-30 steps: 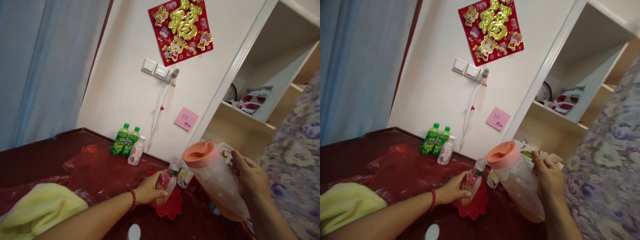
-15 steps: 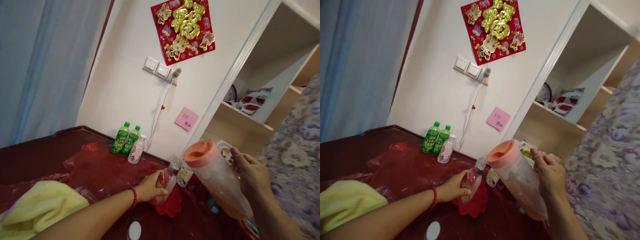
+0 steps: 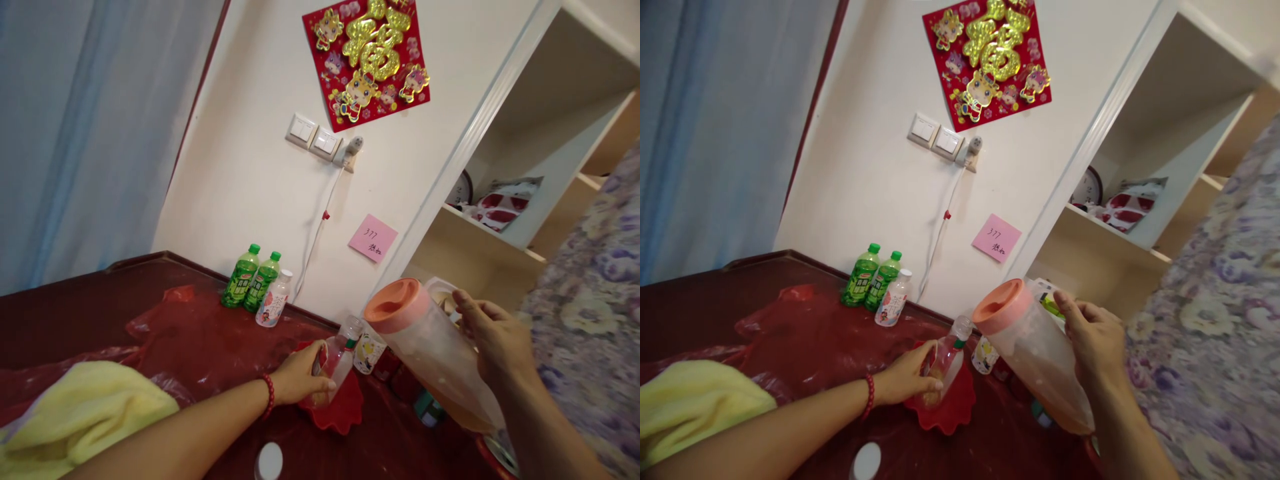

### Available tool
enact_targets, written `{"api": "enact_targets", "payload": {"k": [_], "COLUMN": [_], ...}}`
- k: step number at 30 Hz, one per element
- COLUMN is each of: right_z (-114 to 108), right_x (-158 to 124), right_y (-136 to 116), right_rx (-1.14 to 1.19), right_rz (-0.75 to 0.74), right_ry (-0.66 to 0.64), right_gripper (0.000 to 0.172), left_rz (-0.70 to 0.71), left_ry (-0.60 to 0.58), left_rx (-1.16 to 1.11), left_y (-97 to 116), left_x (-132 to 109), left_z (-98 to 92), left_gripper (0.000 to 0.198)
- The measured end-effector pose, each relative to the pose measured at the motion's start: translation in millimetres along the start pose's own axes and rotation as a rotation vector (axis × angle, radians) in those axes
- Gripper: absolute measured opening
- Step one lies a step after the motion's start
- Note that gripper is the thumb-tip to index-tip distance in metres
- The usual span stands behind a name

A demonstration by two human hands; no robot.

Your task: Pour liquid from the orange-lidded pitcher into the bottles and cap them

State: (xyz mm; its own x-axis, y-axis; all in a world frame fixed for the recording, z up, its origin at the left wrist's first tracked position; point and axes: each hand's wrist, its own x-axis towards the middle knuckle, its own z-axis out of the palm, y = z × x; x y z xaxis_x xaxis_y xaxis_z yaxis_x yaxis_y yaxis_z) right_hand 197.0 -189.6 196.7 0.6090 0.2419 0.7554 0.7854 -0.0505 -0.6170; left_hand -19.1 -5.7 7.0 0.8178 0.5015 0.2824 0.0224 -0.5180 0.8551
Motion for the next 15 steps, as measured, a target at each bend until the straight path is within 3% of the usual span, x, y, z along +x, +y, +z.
{"api": "enact_targets", "payload": {"k": [4, 15], "right_z": [2, 6], "right_x": [-2, -1], "right_y": [-9, -16], "right_rx": [0.055, 0.098], "right_rz": [0.125, 0.155], "right_ry": [-0.008, -0.004], "right_gripper": [0.058, 0.058], "left_rz": [-0.024, -0.018], "left_ry": [-0.004, 0.005], "left_rx": [0.013, 0.009], "left_y": [3, 3], "left_x": [-1, -1], "left_z": [-0.4, -0.3], "left_gripper": [0.056, 0.059]}}
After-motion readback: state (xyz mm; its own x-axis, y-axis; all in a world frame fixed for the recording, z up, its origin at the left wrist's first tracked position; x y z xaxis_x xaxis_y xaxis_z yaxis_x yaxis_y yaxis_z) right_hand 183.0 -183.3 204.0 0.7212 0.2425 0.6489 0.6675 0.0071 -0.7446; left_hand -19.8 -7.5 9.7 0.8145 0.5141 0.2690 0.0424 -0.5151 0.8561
